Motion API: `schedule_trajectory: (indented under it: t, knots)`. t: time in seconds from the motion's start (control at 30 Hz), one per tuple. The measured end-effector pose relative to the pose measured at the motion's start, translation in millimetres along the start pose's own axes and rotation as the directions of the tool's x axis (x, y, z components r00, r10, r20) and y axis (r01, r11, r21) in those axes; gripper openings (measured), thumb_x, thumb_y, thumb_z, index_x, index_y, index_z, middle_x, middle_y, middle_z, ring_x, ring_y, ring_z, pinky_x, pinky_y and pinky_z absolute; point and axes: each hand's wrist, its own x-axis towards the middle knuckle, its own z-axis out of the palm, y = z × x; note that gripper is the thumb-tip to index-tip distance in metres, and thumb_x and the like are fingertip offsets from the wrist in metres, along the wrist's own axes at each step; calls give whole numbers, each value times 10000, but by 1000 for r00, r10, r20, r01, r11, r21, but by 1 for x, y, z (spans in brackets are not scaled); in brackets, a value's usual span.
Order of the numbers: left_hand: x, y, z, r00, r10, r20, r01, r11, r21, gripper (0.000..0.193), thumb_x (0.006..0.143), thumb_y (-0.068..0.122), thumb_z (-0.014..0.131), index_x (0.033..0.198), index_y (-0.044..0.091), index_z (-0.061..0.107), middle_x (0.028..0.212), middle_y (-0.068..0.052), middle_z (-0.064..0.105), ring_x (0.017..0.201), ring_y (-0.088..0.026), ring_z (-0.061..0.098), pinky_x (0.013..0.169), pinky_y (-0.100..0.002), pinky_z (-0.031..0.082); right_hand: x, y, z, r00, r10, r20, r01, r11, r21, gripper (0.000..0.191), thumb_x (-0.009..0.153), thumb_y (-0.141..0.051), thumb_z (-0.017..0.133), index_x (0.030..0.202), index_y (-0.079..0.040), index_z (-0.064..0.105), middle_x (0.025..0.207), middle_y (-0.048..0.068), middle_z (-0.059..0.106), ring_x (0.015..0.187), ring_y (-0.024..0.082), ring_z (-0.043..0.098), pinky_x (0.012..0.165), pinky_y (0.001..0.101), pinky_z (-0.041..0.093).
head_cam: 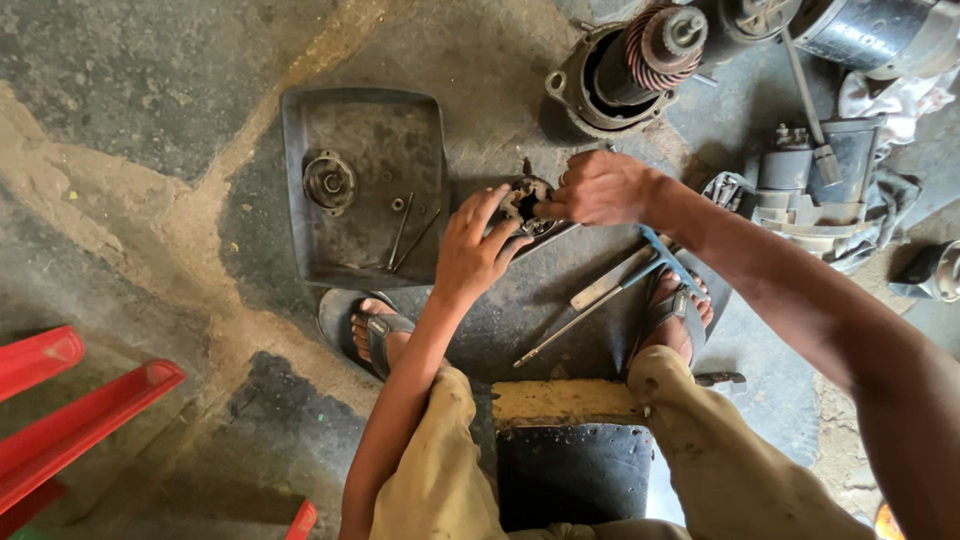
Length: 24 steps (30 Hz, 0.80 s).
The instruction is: The person uses a T-handle wrench to loosen a bolt on a motor component, then disassembles the housing to access internal parts. They remove small metal pieces and brushes, inspect them, and reassemble the component by hand.
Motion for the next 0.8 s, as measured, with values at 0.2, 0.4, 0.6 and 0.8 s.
schedule_trajectory:
  t: [0.2,0.4,0.6,0.8]
  knots:
    - [4,9,2,992,-123,19,124,988,-92,260,915,255,810,1031,34,740,1494,-87,501,1327,-351,519,1122,-463,469,0,0,0,1000,26,-2,-26,998,65,363,853,-157,620,1213,-187,654,688,-64,681,673,127,701,601,265,530]
    - [7,12,3,995,-90,36,91,996,-25,182,948,199,777,1073,67,767,1492,-49,516,1342,-325,490,1148,-444,453,0,-2,4,998,43,41,-47,992,118,303,876,-139,618,1173,-167,664,727,-37,696,708,150,715,589,292,547]
    - [12,13,1,981,-187,49,192,973,-132,224,916,238,793,1098,110,776,1532,-65,466,1356,-381,399,1155,-481,388,0,-3,3,998,62,8,-62,985,161,381,840,-145,625,1217,-184,671,714,-30,697,680,163,711,572,303,547]
    - [12,10,0,980,-189,66,194,977,-88,240,893,292,804,1078,144,764,1497,-47,488,1349,-398,388,1145,-518,370,0,-2,2,998,37,53,-42,994,103,314,858,-174,613,1167,-176,667,718,-41,675,728,154,712,608,303,547]
